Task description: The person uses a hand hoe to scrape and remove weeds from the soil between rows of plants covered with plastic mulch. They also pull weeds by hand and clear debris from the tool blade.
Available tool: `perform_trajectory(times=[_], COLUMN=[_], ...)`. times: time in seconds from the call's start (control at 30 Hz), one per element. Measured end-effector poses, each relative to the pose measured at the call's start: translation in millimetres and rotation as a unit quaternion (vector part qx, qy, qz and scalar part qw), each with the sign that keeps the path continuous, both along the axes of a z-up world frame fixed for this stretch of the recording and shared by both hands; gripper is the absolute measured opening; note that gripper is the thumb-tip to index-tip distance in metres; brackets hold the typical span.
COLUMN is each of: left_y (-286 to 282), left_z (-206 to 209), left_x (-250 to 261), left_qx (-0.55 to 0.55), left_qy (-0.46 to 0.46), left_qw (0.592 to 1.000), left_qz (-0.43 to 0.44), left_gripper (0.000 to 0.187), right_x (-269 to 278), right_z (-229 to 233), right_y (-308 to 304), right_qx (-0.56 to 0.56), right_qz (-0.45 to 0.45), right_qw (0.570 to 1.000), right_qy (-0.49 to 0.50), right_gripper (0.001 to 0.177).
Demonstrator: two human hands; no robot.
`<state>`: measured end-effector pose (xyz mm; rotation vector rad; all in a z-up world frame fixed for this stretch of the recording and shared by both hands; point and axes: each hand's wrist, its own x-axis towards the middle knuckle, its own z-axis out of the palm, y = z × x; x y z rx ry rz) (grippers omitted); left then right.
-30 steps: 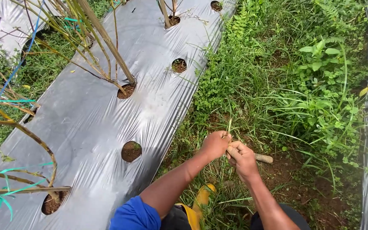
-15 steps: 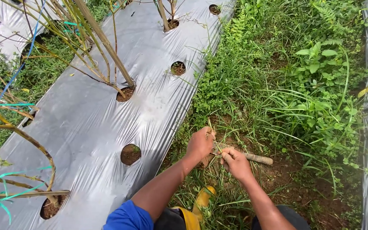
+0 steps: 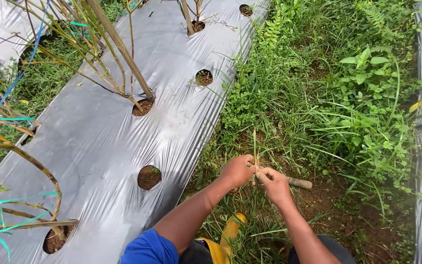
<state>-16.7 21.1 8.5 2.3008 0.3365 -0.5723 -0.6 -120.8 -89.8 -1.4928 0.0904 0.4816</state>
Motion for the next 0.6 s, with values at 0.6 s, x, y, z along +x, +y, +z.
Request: perform_trajectory(times=[0.6], left_y=[15.5], left_z=[-50.4], left_x=[7.8], left_qx=[-0.006], left_qy=[-0.040], left_qw=[0.999], left_qz=[0.002], left_gripper=[0.036], right_x=[8.4], right_z=[-29.4], right_y=[4.4], right_qx=[0.002], right_qz=[-0.008], right_qw=[0.996], right_qy=[0.083], right_gripper=[0.015])
